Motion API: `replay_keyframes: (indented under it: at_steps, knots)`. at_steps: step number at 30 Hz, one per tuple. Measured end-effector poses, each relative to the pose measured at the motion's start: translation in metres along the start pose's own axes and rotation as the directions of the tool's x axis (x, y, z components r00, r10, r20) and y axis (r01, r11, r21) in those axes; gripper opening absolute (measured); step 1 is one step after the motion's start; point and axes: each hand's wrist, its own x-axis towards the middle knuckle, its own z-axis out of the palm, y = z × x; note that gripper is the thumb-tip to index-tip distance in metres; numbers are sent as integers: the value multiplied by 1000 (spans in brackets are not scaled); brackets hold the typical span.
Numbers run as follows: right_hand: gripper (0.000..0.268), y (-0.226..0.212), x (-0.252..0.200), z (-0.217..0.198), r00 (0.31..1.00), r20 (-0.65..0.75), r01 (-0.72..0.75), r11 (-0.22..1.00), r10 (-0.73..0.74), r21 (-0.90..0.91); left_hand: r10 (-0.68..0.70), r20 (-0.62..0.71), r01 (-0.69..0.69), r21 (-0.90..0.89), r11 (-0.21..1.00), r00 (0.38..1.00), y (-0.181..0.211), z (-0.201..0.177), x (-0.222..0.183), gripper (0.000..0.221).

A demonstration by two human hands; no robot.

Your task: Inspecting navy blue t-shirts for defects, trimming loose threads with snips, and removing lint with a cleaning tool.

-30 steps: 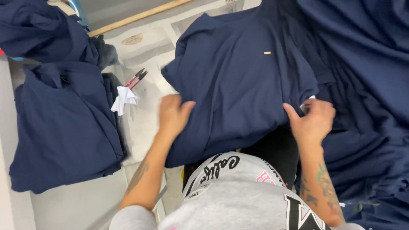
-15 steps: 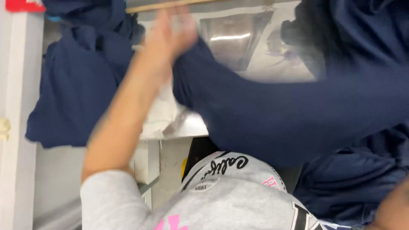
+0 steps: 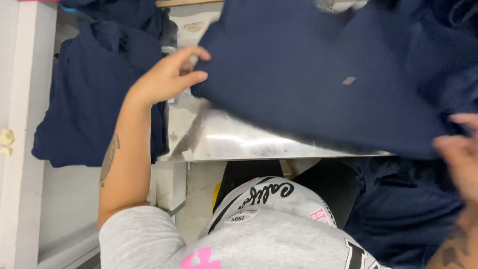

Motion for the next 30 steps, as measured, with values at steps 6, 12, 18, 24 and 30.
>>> replay_keyframes:
  at_steps: [6,12,18,24,30]
  knots:
    - [74,-126,10,3,959,95,-269,963,267,12,-195,-236,282,430,858,952,-182,49,9,61]
    - [73,-118,44,34,912,-43,-409,912,408,-19,-472,-269,543,378,750,840,-154,57,32,35]
    - [43,-58,48,76,930,-177,-320,947,321,34,-464,-357,573,315,757,810,-188,49,33,29]
    - [39,-57,28,33,920,-336,-204,979,201,26,-542,-454,431,-331,839,707,-104,9,24,27]
    - [36,-109,53,9,879,-460,-125,991,128,37,186,-650,312,571,760,737,-76,24,55,14]
